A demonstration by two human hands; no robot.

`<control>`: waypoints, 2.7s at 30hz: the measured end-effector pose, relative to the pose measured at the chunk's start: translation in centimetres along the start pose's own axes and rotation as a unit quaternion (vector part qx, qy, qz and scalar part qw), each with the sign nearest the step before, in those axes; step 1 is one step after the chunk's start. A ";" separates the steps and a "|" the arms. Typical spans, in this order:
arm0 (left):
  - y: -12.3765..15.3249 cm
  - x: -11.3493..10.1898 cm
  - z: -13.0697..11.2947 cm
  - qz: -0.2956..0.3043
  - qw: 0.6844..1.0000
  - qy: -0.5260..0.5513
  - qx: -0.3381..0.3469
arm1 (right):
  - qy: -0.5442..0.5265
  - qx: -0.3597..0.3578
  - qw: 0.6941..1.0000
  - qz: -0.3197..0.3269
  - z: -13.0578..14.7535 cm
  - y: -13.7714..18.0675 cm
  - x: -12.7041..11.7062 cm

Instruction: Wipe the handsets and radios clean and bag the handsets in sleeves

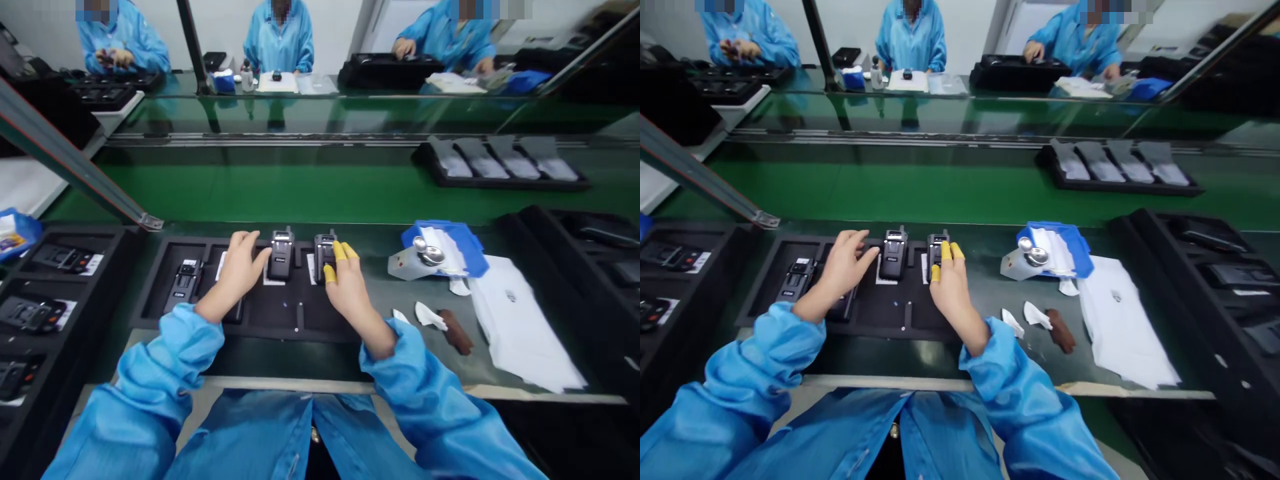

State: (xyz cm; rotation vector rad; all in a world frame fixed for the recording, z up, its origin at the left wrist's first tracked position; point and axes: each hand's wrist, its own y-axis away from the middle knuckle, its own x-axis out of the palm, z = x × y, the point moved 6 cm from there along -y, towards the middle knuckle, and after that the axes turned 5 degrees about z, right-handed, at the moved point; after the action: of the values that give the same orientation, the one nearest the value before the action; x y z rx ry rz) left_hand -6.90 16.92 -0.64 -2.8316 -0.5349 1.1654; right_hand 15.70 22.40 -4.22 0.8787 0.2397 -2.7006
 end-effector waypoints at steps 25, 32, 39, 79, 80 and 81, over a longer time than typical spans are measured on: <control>8.3 -10.3 11.1 -0.164 0.952 -0.028 -0.259 | 0.248 -0.131 0.935 0.216 11.3 5.2 15.3; 9.8 -10.4 10.4 -0.209 0.899 0.287 -0.257 | 0.167 -0.189 0.942 0.219 12.8 5.9 16.1; 11.9 -7.6 9.1 -0.153 0.748 0.594 -0.252 | 0.103 -0.070 0.930 0.345 13.8 5.1 17.4; 10.0 -3.8 0.2 -0.110 0.940 0.315 -0.067 | -0.293 0.004 0.936 0.194 4.8 5.3 6.2; 10.0 -4.0 -0.5 -0.116 0.956 0.266 -0.037 | -0.320 0.013 0.928 0.192 4.4 5.4 6.2; 10.1 -4.0 -1.1 -0.124 0.965 0.232 -0.011 | -0.342 0.021 0.920 0.189 4.1 5.5 6.3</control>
State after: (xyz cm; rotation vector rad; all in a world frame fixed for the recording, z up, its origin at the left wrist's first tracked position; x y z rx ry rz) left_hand -5.78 6.26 1.28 -2.8041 -0.8303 0.4358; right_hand 10.41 14.78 -5.03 -0.0549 -0.1314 -2.4591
